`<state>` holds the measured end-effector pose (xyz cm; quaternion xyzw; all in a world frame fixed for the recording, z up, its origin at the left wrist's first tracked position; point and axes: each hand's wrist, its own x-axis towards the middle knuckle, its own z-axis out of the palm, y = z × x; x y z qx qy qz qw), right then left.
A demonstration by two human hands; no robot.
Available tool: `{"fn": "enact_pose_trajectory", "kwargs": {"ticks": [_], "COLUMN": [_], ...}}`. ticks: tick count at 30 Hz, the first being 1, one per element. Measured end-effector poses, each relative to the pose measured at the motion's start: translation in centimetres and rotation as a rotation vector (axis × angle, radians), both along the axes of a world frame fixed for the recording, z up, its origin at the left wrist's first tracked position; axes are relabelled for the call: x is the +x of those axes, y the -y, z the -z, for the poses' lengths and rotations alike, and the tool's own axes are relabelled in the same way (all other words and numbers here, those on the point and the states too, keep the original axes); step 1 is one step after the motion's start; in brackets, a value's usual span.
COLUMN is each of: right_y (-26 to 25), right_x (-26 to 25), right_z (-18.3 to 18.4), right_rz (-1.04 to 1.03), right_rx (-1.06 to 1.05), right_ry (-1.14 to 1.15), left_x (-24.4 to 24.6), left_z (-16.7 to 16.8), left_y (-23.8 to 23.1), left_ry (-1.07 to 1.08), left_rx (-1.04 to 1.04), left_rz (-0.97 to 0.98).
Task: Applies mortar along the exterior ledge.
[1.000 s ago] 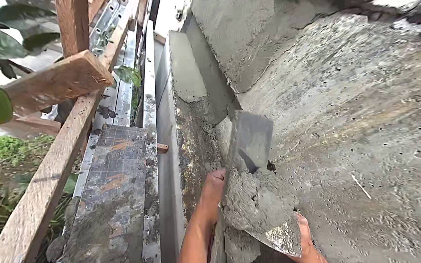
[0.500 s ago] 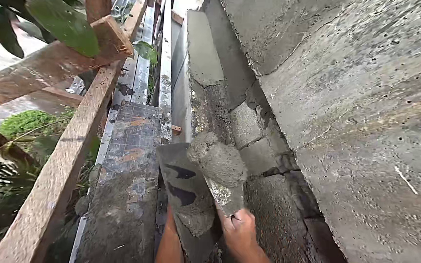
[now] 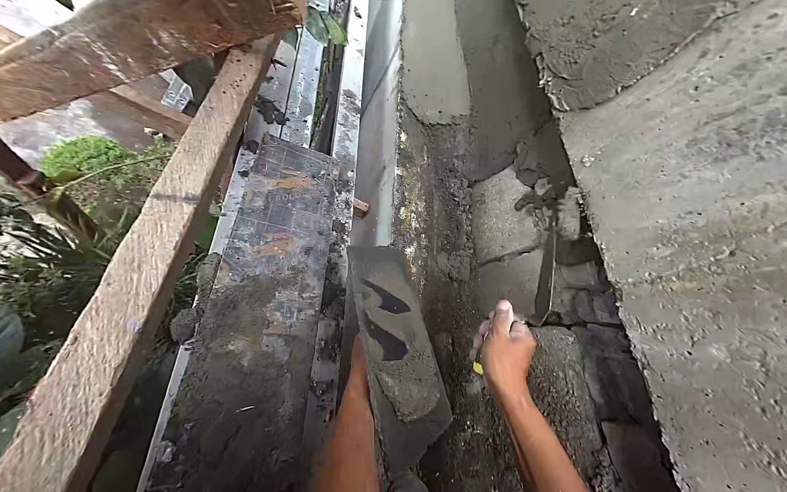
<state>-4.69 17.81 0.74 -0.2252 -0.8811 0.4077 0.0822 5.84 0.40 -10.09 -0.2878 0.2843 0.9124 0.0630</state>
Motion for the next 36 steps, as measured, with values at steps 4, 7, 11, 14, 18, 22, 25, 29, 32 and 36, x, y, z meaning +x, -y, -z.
{"fn": "enact_pose_trajectory", "kwargs": {"ticks": [4,7,11,14,18,22,25,29,32,36], "right_y": [-3.6,-5.4,-5.0,-3.8,-3.1,-2.9,-3.0,-2.7,-3.2,-3.4], "right_x": [-2.6,-4.7,-5.4,-4.6,-2.9,-1.1,0.9,2.9,4.8,9.1], "right_z": [-1.4,-4.7,-6.3,-5.2,-4.0,-2.9,-2.4,-1.4,-0.4,0.3], "right_rz": [0.038,0.081,0.11,0.137,0.128,0.142,0.178,0.281,0.321,0.257], "right_rx": [-0.031,-0.051,-0.194,-0.34,-0.517,-0.588,-0.519,-0.443,-0.385,-0.272], "right_ry": [0.245,0.143,0.017,-0.083,-0.181,-0.238,-0.234,-0.236,-0.228,-0.092], "left_x": [-2.0,-2.1,-2.6,-3.6,-4.4,-5.0,-4.6,-4.8,-5.4,-6.5], "left_z": [-6.0,-5.1,-5.1,-5.2,-4.8,2.1,-2.2,-5.4,-4.4,-3.0], "left_y": [1.1,0.4,-0.2,-0.3,0.1,-3.3,-0.6,1.6,1.0,0.3], "left_ry": [0.281,0.24,0.195,0.205,0.189,-0.126,0.075,0.232,0.191,0.136], "left_rx": [0.04,0.106,0.211,0.193,0.112,0.111,0.172,0.184,0.17,0.043], "left_rz": [0.082,0.065,0.022,0.034,0.062,-0.207,-0.125,-0.036,-0.079,-0.115]}}
